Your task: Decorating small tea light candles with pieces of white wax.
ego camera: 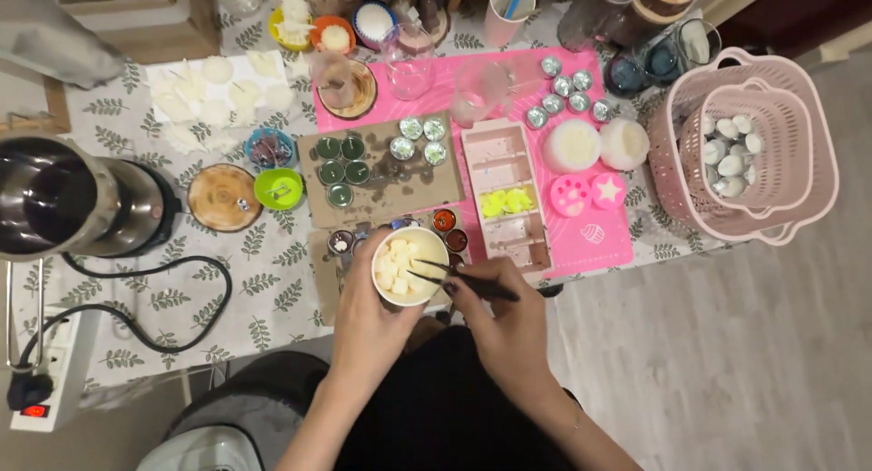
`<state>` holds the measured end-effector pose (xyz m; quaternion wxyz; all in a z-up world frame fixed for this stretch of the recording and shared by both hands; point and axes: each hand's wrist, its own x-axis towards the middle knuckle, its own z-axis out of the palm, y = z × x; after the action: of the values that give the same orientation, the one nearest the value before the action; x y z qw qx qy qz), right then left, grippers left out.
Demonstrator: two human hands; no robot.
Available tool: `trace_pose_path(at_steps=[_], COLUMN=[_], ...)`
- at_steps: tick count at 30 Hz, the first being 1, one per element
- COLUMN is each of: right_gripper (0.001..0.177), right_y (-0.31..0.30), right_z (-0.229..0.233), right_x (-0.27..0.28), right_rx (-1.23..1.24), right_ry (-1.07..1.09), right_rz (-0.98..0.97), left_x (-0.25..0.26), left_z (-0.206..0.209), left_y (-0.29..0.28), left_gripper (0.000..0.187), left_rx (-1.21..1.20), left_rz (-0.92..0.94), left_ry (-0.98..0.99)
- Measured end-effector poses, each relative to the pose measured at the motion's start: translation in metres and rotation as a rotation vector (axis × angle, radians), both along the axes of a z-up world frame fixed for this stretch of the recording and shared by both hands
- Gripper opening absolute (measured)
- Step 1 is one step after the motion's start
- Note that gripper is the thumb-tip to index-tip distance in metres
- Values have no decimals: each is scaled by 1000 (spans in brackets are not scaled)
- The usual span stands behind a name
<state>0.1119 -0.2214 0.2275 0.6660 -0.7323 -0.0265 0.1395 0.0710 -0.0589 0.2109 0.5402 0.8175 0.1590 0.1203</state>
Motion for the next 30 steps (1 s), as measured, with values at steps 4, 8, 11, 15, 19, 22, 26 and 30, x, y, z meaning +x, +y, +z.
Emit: trace_pose_path(at_steps=[4, 8, 11, 15, 19, 22, 26, 30], right_gripper=[16, 13, 15, 16, 19, 20, 17, 20], right_y=[13, 22, 27, 33, 29, 14, 0, -7], right_z=[2, 4, -5, -7, -14, -31, -83, -152], right_x=[3, 6, 5, 4, 6, 18, 41, 58], right_rx=[-19, 18, 112, 65, 257, 315, 138, 76], right_ry=[-58, 105, 116, 147, 288, 363, 159, 176], right_rz=[-30, -146, -179, -236, -340, -391, -473, -500], left_x=[1, 1, 1, 1, 2, 1, -4, -5], left_z=[-4, -2, -2, -14, -27, -42, -59, -51], left_y=[2, 5, 8, 15, 20, 25, 34, 42], left_gripper=[74, 72, 72, 73, 74, 76, 81, 79], left_rx=[127, 205, 262, 292, 253, 159, 62, 1], left_rz=[-45, -55, -96, -127, -132, -69, 91, 149], left_ry=[-62, -133, -170, -180, -145, -42, 65, 146])
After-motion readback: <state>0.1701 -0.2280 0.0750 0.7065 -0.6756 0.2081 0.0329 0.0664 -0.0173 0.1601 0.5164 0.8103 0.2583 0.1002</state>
